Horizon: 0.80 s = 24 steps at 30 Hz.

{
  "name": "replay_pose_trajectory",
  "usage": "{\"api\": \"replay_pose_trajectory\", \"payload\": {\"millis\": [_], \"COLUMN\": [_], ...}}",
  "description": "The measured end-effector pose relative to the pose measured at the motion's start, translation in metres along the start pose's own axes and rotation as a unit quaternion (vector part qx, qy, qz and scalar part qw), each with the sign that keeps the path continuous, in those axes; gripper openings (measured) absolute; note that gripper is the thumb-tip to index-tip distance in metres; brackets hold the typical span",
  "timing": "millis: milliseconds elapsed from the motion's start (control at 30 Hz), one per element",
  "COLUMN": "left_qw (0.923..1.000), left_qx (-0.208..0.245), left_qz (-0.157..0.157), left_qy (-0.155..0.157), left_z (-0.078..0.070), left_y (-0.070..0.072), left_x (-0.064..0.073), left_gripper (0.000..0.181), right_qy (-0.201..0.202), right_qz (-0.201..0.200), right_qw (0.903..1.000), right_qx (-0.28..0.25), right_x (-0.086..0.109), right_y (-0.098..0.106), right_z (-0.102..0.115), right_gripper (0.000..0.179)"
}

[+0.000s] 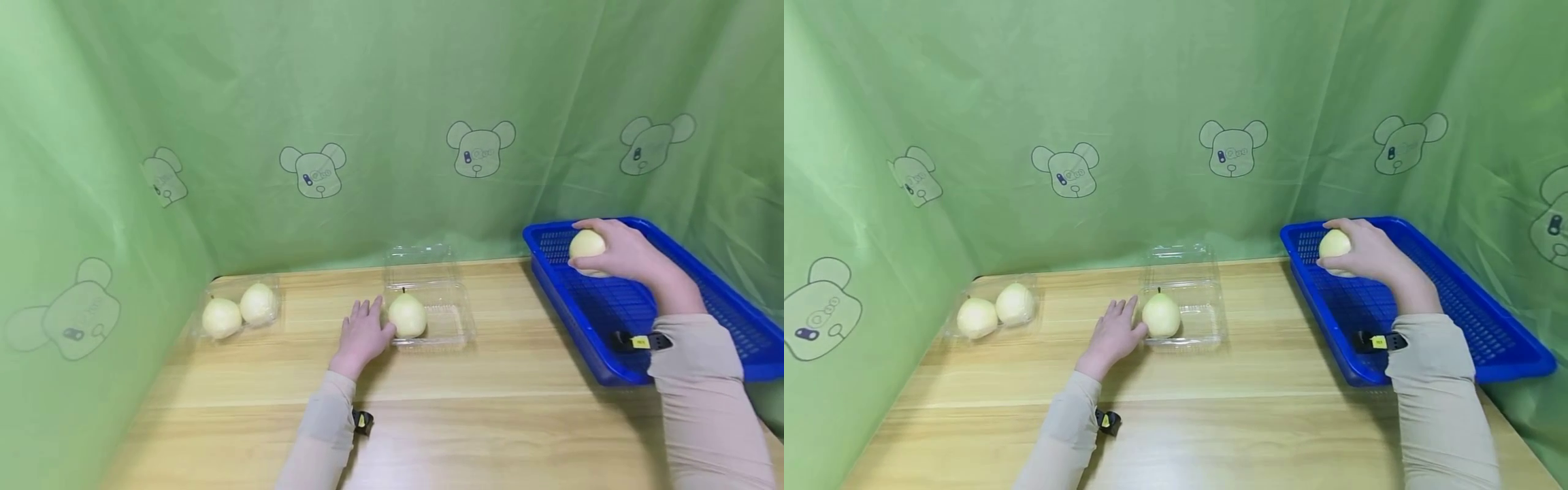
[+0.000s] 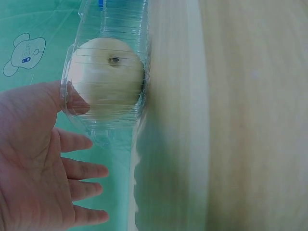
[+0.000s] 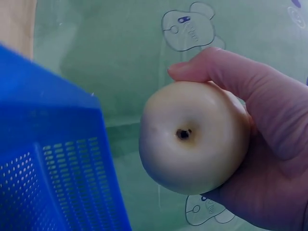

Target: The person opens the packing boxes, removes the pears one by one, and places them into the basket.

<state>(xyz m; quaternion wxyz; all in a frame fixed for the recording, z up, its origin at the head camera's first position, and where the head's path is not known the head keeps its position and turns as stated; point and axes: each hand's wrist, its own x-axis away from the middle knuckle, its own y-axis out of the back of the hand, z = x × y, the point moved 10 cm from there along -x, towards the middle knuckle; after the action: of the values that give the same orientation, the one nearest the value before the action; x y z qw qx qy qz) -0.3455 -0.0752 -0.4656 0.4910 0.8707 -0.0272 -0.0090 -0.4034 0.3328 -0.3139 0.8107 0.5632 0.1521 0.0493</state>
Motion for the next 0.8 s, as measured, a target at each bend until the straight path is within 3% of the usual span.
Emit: {"api": "replay_pose_trajectory", "payload": {"millis": [267,533,800], "left_qw": [1.0,1.0,1.0], "left_qx": [-0.003,-0.003,-0.007], "left_qz": [0.002,0.004,0.004], "left_qy": [0.001,-0.001,0.003], "left_z": [0.0,-0.002,0.001], "left_y": [0.0,0.0,0.0], "left_x": [0.0,0.001,-0.001], "left_gripper": [0.069,0.07,0.07], "right_qy": [-0.009,-0.022,-0.026], "right_qz": [0.021,0.041,0.029], "right_qw": [0.9997,0.9989,0.9992], "right_qx": [0.009,0.003,-0.001], "right_x": [-0.013,-0.029,-0.04], "right_y": [-0.008,-0.031,-0.053], "right_z": [-0.016,-0.046,-0.063], "right_gripper": [0.076,0.076,0.074]}}
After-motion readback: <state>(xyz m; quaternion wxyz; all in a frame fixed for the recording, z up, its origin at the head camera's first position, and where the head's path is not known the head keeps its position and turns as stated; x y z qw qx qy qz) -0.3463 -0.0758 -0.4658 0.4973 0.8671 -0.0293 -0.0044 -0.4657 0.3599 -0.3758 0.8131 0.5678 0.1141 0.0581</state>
